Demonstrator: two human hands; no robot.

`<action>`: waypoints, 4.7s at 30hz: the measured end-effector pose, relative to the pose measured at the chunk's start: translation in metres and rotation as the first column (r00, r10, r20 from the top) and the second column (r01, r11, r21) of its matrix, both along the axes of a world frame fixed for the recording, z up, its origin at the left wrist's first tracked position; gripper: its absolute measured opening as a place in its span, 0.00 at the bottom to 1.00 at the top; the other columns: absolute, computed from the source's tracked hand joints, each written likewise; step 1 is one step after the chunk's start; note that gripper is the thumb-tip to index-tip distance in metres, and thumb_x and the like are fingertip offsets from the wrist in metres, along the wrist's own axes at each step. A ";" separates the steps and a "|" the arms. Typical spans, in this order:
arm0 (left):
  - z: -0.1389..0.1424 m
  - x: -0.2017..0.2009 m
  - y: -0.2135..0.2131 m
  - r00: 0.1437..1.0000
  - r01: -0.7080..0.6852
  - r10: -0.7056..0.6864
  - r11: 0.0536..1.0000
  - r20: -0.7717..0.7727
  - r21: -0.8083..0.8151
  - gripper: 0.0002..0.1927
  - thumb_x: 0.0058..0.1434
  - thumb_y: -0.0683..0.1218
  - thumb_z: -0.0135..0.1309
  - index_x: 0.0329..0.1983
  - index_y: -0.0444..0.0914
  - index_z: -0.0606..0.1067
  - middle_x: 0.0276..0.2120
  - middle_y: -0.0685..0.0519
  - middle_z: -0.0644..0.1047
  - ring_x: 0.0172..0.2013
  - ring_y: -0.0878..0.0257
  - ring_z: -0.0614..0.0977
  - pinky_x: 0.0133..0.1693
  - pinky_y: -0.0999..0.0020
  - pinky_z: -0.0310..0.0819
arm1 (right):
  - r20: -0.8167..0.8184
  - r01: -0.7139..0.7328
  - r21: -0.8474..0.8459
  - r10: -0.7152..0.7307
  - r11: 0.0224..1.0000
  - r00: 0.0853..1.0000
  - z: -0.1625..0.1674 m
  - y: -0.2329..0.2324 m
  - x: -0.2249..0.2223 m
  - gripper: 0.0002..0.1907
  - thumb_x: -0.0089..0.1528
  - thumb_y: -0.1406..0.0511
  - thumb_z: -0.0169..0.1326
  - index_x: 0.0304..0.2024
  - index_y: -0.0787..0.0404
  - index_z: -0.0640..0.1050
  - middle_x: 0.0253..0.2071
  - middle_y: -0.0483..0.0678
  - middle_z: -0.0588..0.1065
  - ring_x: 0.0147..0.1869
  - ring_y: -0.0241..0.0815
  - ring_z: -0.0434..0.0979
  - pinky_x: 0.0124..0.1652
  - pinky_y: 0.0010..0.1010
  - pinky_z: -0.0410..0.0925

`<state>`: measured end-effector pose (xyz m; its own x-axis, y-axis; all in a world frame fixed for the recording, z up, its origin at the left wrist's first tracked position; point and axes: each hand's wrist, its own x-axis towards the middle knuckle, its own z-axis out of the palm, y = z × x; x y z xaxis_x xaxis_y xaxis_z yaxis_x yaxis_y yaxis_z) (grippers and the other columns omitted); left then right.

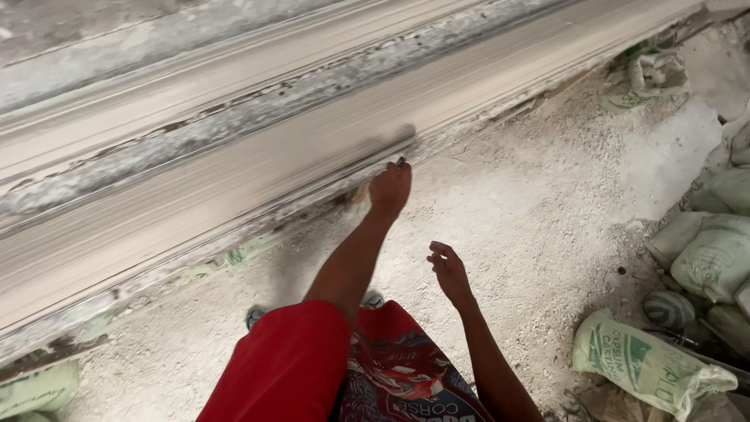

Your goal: The person washes hands, then uses a cloth to wipe a white decorative molding on a workbench. They then use a small metal tool to scrape and smooth the molding's surface repeatedly, moving along its length.

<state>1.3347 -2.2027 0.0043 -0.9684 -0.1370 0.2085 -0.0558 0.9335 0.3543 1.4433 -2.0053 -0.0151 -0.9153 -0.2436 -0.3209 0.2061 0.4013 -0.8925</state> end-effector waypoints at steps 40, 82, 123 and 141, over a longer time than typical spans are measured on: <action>-0.066 -0.246 0.182 0.898 0.079 -0.166 0.972 0.408 0.221 0.19 0.67 0.46 0.47 0.61 0.46 0.73 0.49 0.41 0.74 0.32 0.43 0.84 0.31 0.47 0.81 | 0.110 0.322 -0.148 -0.308 0.935 0.945 -0.042 0.212 -0.340 0.18 0.71 0.62 0.47 0.60 0.65 0.72 0.54 0.50 0.77 0.55 0.41 0.81 0.52 0.32 0.73; -0.089 -0.675 0.568 0.902 0.098 -0.195 0.961 0.384 0.257 0.17 0.70 0.46 0.43 0.60 0.43 0.73 0.43 0.40 0.75 0.27 0.46 0.84 0.27 0.49 0.80 | 0.200 0.120 0.055 -0.129 0.991 0.971 -0.023 0.576 -0.814 0.18 0.70 0.63 0.44 0.61 0.61 0.72 0.54 0.48 0.78 0.54 0.40 0.80 0.49 0.34 0.72; -0.073 -0.648 0.588 0.901 -0.220 0.155 0.968 0.405 0.121 0.13 0.64 0.49 0.54 0.51 0.52 0.81 0.36 0.54 0.81 0.25 0.59 0.83 0.26 0.62 0.80 | 0.475 -0.255 -0.276 0.362 0.927 0.802 -0.095 0.702 -1.076 0.30 0.69 0.60 0.46 0.71 0.62 0.59 0.66 0.57 0.70 0.62 0.52 0.75 0.55 0.43 0.71; -0.088 -0.717 0.635 0.894 -0.200 0.121 0.969 0.431 0.143 0.19 0.63 0.49 0.51 0.57 0.53 0.77 0.43 0.47 0.79 0.27 0.48 0.84 0.29 0.49 0.79 | 0.525 0.155 -0.331 0.045 0.931 0.850 -0.070 0.679 -1.098 0.36 0.66 0.60 0.54 0.73 0.63 0.59 0.69 0.53 0.65 0.65 0.55 0.72 0.58 0.49 0.71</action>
<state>0.6173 -1.5676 -0.0834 -0.9221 -0.2942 -0.2514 -0.3783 0.8224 0.4249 0.3458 -1.3263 -0.0854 -0.6537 -0.3844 -0.6518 0.6871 0.0594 -0.7241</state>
